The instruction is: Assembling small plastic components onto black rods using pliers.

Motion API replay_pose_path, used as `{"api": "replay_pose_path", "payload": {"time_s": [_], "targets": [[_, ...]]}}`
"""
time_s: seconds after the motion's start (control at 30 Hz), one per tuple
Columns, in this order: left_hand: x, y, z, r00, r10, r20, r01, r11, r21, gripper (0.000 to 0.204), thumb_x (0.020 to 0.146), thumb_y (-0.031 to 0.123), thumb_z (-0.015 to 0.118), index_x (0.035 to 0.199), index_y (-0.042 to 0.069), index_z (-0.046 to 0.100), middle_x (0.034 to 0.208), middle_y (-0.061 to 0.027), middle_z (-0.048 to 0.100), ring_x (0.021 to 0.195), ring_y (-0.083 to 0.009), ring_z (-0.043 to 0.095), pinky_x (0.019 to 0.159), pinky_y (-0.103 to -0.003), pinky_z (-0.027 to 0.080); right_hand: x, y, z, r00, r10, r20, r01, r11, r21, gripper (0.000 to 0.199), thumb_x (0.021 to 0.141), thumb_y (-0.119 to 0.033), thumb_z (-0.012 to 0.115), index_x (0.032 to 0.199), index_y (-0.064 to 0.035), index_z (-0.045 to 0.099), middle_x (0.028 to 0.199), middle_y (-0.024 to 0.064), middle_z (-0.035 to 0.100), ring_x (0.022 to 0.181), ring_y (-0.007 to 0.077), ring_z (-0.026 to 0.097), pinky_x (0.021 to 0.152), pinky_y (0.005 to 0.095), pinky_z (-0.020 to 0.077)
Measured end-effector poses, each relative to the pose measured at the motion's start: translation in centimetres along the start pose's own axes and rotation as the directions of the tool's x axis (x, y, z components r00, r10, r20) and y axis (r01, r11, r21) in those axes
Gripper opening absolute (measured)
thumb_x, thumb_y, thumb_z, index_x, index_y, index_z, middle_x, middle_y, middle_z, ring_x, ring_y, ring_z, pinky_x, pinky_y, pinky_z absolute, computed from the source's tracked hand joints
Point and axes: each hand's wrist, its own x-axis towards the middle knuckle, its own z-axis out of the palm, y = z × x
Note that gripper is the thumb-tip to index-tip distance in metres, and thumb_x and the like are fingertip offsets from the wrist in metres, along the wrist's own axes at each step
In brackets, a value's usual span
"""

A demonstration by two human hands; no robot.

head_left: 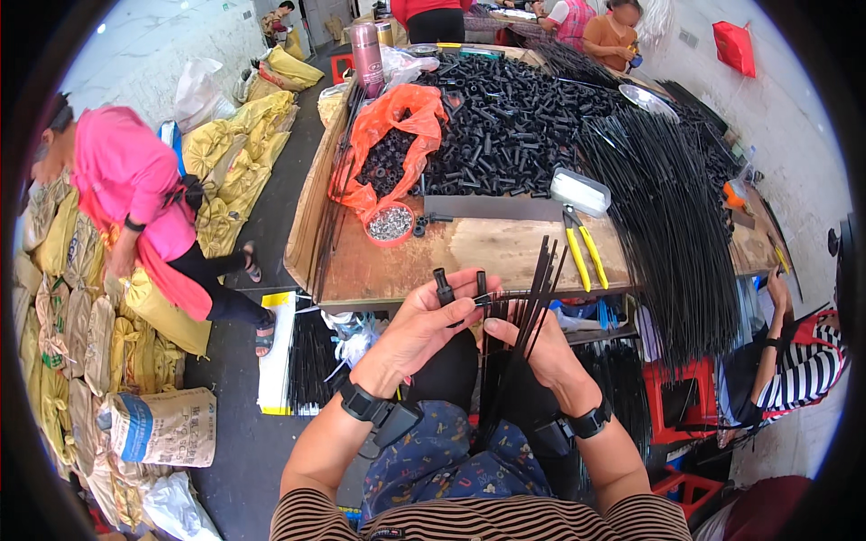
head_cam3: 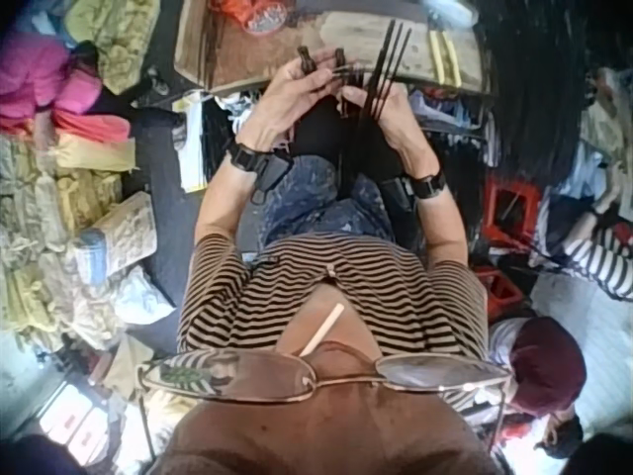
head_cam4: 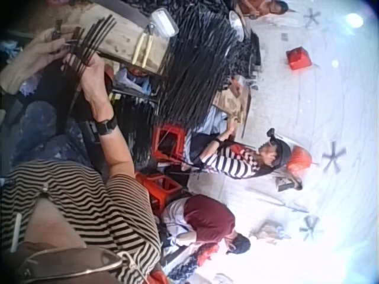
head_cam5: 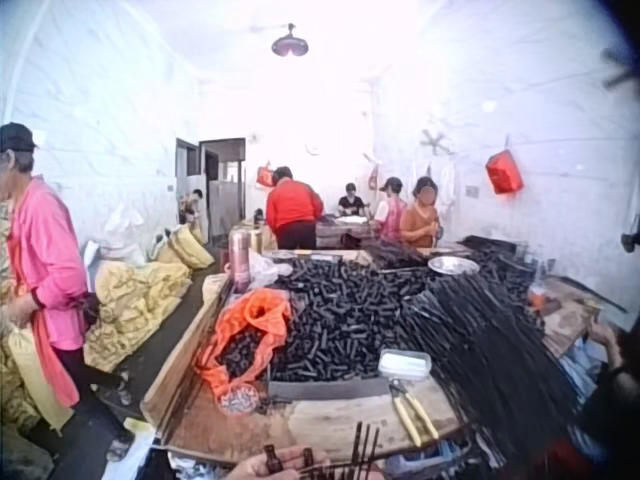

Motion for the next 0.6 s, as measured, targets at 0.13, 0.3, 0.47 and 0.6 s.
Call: {"api": "replay_pose_path", "payload": {"time_s": [0.13, 0.3, 0.47, 0.6], "targets": [[-0.2, -0.3, 0.2, 0.997, -0.016, -0.078, 0.01, 0.997, -0.074, 0.051, 0.089, 0.022, 0.068, 0.134, 0.006, 0.048, 0.134, -0.0118, 0.055, 0.124, -0.0198, 0.051, 0.107, -0.038, 0.037, 0.0, 0.1, 0.0, 0.999, -0.041, 0.004, 0.041, 0.998, 0.049, 0.018, 0.087, -0.018, 0.071, 0.095, -0.0016, 0.068, 0.082, 0.0042, 0.069, 0.074, 0.0113, 0.065, 0.067, 0.0243, 0.0512], [-0.4, -0.8, 0.2, 0.997, 0.001, -0.082, -0.011, 0.993, -0.116, 0.047, 0.09, 0.024, 0.067, 0.131, 0.008, 0.052, 0.133, -0.0097, 0.056, 0.123, -0.0179, 0.051, 0.107, -0.037, 0.036, -0.1, 0.2, -0.1, 0.999, -0.046, 0.002, 0.046, 0.998, 0.035, 0.017, 0.087, -0.017, 0.071, 0.094, -0.0017, 0.068, 0.081, 0.004, 0.069, 0.074, 0.011, 0.065, 0.068, 0.0244, 0.0512], [-0.4, -1.1, 0.6, 0.996, 0.036, -0.08, -0.047, 0.989, -0.138, 0.046, 0.094, 0.019, 0.062, 0.135, 0.004, 0.048, 0.133, -0.0094, 0.056, 0.123, -0.017, 0.052, 0.105, -0.034, 0.038, -0.1, 0.0, 0.0, 1.0, -0.017, -0.007, 0.017, 0.999, 0.037, 0.016, 0.087, -0.016, 0.071, 0.095, -0.0024, 0.068, 0.082, 0.0036, 0.068, 0.073, 0.0111, 0.065, 0.069, 0.0244, 0.0512], [-0.8, -1.0, 1.4, 0.992, 0.038, -0.119, -0.041, 0.999, -0.029, 0.045, 0.092, 0.006, 0.061, 0.135, 0.003, 0.049, 0.131, -0.0089, 0.058, 0.118, -0.0153, 0.056, 0.1, -0.03, 0.043, -0.1, -0.1, 0.0, 0.999, -0.034, -0.007, 0.035, 0.998, 0.046, 0.019, 0.087, -0.015, 0.072, 0.1, -0.0024, 0.067, 0.085, 0.0032, 0.069, 0.074, 0.0113, 0.065, 0.069, 0.025, 0.0518]]}}
